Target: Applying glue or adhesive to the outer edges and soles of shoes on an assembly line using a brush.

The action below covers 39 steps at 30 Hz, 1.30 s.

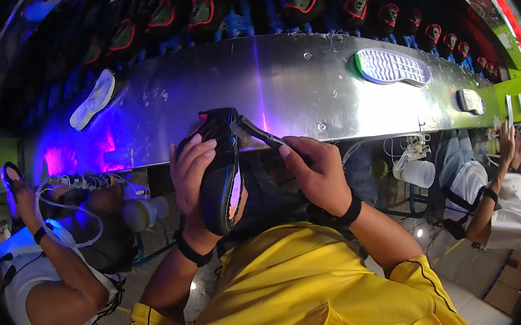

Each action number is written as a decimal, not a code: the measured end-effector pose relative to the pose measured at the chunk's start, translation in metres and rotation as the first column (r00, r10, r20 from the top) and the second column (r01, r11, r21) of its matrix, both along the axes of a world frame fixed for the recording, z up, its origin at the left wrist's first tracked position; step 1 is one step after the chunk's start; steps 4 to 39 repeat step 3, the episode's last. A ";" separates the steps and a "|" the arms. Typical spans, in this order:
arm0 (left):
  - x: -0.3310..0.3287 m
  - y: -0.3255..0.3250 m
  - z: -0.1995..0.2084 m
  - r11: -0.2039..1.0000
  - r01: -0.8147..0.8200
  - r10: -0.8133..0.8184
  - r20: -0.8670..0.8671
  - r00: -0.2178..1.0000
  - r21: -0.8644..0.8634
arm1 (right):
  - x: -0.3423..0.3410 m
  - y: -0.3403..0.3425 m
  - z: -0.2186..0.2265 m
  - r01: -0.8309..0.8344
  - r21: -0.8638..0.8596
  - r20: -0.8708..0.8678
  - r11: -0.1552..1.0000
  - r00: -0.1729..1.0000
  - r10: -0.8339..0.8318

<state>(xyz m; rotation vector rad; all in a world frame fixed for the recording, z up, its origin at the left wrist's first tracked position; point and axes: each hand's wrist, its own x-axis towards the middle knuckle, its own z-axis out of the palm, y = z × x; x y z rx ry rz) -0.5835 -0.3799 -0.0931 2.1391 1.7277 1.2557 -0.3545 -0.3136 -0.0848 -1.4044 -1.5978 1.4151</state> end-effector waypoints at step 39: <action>-0.001 0.001 0.002 1.000 -0.005 0.005 -0.019 1.000 -0.010 | 0.007 -0.005 0.004 -0.074 -0.130 -0.137 0.989 0.989 0.056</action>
